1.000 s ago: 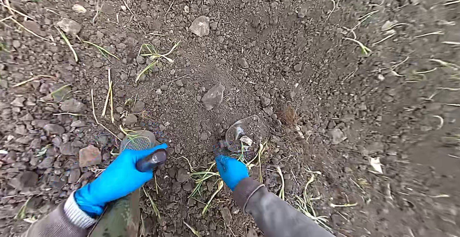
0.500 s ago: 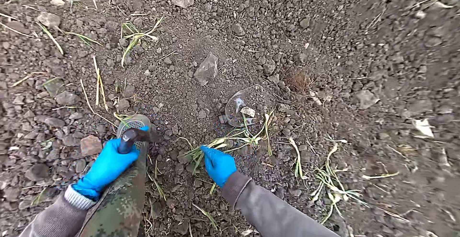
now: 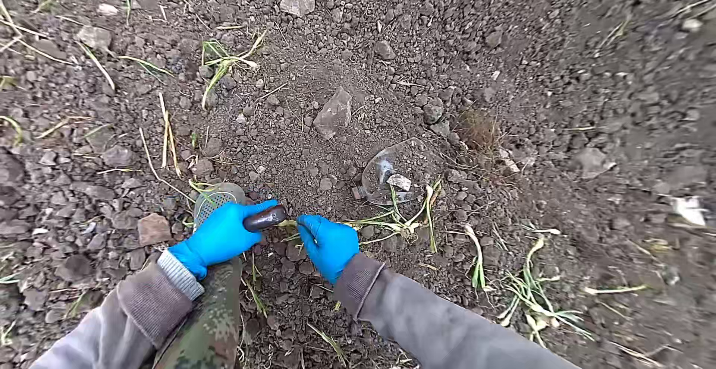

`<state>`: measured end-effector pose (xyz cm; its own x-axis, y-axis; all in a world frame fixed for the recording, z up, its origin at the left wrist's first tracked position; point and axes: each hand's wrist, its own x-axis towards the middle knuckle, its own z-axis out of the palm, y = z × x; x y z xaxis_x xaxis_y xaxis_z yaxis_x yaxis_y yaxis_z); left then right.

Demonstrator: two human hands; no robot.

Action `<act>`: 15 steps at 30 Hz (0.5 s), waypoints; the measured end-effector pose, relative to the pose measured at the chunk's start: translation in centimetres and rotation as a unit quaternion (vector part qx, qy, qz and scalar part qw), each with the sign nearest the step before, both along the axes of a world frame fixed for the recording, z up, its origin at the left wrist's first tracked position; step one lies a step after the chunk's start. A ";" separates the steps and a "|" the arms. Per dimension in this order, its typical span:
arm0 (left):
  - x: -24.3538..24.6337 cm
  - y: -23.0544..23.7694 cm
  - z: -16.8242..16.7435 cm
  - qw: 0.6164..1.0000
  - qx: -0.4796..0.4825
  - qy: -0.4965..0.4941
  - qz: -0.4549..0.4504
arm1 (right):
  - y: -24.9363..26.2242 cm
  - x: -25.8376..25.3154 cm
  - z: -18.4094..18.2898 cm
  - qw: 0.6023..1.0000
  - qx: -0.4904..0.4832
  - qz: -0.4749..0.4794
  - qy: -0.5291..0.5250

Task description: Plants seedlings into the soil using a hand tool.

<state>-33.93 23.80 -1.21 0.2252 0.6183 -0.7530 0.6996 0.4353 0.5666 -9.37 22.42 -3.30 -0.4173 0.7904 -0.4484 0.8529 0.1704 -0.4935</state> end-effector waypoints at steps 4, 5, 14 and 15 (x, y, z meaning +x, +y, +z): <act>-1.4 -2.6 0.5 0.993 0.018 -0.030 0.116 | 2.1 -5.2 -1.2 0.990 -0.105 0.061 -0.071; -1.8 -2.8 1.5 0.988 0.034 -0.027 0.146 | 2.4 -6.8 -2.2 0.983 -0.144 0.071 -0.091; -5.4 -4.5 4.3 0.957 0.127 -0.097 0.243 | 0.3 -6.2 -5.9 0.979 -0.172 0.055 -0.089; -5.8 -3.8 6.1 0.952 0.166 -0.135 0.221 | 0.3 -5.3 -5.5 0.978 -0.180 0.052 -0.092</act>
<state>-39.70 19.96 4.85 0.0453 0.8911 -0.4516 0.3002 0.4190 0.8569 -14.68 22.77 -8.78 -0.3722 0.5258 -0.7648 0.9206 0.1043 -0.3764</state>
